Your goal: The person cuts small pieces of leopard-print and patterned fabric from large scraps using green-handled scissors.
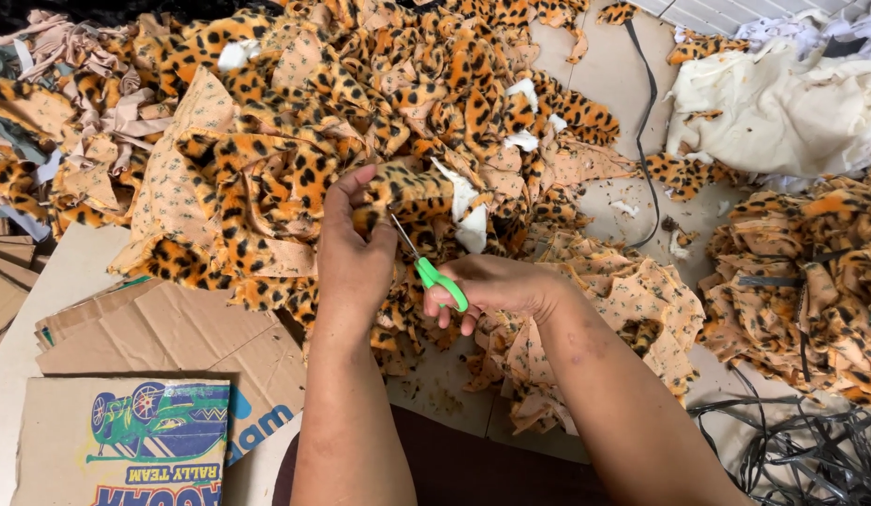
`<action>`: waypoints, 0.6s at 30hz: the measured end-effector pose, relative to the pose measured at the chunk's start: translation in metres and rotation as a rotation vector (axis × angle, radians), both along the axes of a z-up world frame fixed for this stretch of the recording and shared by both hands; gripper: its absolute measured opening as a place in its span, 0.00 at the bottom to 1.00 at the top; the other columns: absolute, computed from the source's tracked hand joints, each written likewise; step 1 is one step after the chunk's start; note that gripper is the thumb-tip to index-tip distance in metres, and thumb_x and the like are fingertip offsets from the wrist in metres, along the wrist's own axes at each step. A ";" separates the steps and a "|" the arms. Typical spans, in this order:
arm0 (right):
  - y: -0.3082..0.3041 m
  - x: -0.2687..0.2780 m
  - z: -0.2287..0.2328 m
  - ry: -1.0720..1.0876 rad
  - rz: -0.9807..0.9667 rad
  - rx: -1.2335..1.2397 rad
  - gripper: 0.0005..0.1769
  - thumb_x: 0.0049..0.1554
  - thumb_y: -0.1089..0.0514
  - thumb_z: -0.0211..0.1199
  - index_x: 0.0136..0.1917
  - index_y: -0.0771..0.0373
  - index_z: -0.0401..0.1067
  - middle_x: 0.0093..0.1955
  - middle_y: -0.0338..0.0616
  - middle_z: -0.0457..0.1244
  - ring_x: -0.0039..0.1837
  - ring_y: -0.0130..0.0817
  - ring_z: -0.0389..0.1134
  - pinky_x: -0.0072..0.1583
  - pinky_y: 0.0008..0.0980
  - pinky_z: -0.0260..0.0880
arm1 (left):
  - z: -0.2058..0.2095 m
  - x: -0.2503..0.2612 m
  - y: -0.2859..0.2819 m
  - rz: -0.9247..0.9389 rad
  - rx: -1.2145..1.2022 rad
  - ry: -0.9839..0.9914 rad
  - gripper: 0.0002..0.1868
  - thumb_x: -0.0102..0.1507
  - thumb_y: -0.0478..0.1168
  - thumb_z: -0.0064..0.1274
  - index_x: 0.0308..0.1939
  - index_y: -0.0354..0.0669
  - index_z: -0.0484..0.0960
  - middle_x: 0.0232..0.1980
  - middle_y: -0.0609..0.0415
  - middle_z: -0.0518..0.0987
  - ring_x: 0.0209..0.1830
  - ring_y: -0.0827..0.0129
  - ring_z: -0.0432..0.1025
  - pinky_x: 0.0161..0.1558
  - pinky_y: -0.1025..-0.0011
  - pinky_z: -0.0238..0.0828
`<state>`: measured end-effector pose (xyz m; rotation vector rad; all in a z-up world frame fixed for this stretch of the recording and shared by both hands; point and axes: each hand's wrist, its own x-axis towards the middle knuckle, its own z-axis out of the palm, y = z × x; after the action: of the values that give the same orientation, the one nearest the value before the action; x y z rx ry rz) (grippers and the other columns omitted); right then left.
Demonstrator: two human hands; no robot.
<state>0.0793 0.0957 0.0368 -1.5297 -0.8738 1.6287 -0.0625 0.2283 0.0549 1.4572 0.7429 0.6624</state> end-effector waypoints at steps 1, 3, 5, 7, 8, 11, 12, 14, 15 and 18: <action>0.001 0.001 0.001 -0.001 0.000 0.001 0.34 0.53 0.36 0.66 0.42 0.74 0.75 0.37 0.50 0.59 0.48 0.51 0.73 0.41 0.37 0.80 | 0.006 -0.001 -0.002 0.000 0.001 -0.001 0.31 0.59 0.21 0.39 0.67 0.36 0.66 0.59 0.28 0.72 0.58 0.41 0.72 0.53 0.53 0.72; 0.005 0.003 0.004 -0.024 0.009 -0.008 0.36 0.51 0.33 0.66 0.42 0.74 0.75 0.36 0.50 0.59 0.47 0.50 0.73 0.40 0.37 0.80 | 0.019 -0.004 -0.007 -0.041 0.034 0.003 0.32 0.58 0.19 0.38 0.68 0.34 0.66 0.60 0.25 0.73 0.58 0.37 0.74 0.52 0.53 0.75; 0.009 0.008 -0.003 -0.009 0.011 -0.010 0.36 0.51 0.33 0.66 0.43 0.74 0.75 0.38 0.53 0.61 0.47 0.51 0.73 0.40 0.36 0.80 | 0.029 -0.009 -0.010 -0.047 0.088 0.078 0.33 0.57 0.21 0.41 0.68 0.39 0.69 0.61 0.28 0.74 0.56 0.34 0.74 0.52 0.48 0.72; 0.012 0.013 -0.004 0.003 0.012 -0.010 0.36 0.51 0.33 0.66 0.43 0.74 0.74 0.40 0.56 0.63 0.47 0.51 0.73 0.39 0.36 0.81 | 0.032 -0.010 -0.010 -0.055 0.144 0.151 0.34 0.56 0.23 0.44 0.68 0.44 0.71 0.61 0.30 0.76 0.54 0.32 0.75 0.51 0.43 0.70; 0.013 0.014 -0.004 0.003 0.009 0.006 0.34 0.52 0.35 0.67 0.43 0.73 0.75 0.39 0.55 0.62 0.47 0.50 0.73 0.40 0.36 0.80 | 0.029 -0.010 -0.010 -0.034 0.139 0.142 0.32 0.58 0.26 0.42 0.68 0.45 0.71 0.61 0.31 0.76 0.52 0.34 0.76 0.51 0.45 0.69; 0.016 0.016 -0.002 0.003 0.001 0.037 0.31 0.52 0.38 0.68 0.42 0.73 0.75 0.39 0.55 0.63 0.47 0.49 0.74 0.40 0.36 0.80 | 0.019 -0.009 -0.007 0.016 0.128 0.118 0.28 0.63 0.32 0.36 0.68 0.47 0.71 0.59 0.32 0.77 0.47 0.38 0.77 0.49 0.48 0.68; 0.016 0.016 -0.002 0.007 -0.001 0.051 0.30 0.52 0.39 0.68 0.42 0.73 0.75 0.39 0.55 0.64 0.47 0.48 0.74 0.40 0.35 0.80 | 0.016 -0.009 -0.006 0.046 0.121 0.105 0.26 0.66 0.36 0.33 0.68 0.49 0.71 0.59 0.33 0.77 0.44 0.41 0.77 0.49 0.49 0.68; 0.016 0.016 0.003 -0.009 0.014 0.037 0.31 0.51 0.38 0.68 0.42 0.73 0.75 0.38 0.56 0.64 0.46 0.49 0.74 0.40 0.36 0.80 | 0.020 -0.009 -0.009 0.063 0.120 0.120 0.28 0.64 0.33 0.36 0.69 0.48 0.71 0.58 0.36 0.78 0.37 0.50 0.76 0.46 0.53 0.69; 0.016 0.016 0.006 -0.024 0.029 0.023 0.32 0.51 0.37 0.68 0.42 0.74 0.75 0.38 0.56 0.64 0.46 0.50 0.74 0.40 0.36 0.81 | 0.022 -0.010 -0.010 0.079 0.119 0.135 0.29 0.62 0.31 0.39 0.69 0.47 0.70 0.56 0.39 0.79 0.30 0.59 0.75 0.44 0.57 0.70; 0.012 0.018 0.003 -0.035 0.035 0.047 0.30 0.51 0.39 0.69 0.42 0.73 0.76 0.39 0.55 0.65 0.46 0.49 0.74 0.40 0.37 0.81 | 0.017 -0.010 -0.007 0.074 0.108 0.109 0.28 0.62 0.30 0.40 0.67 0.48 0.73 0.51 0.47 0.80 0.25 0.66 0.71 0.38 0.61 0.69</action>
<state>0.0976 0.1073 0.0401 -1.5225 -0.9568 1.5987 -0.0730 0.2216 0.0723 1.5802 0.8601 0.6933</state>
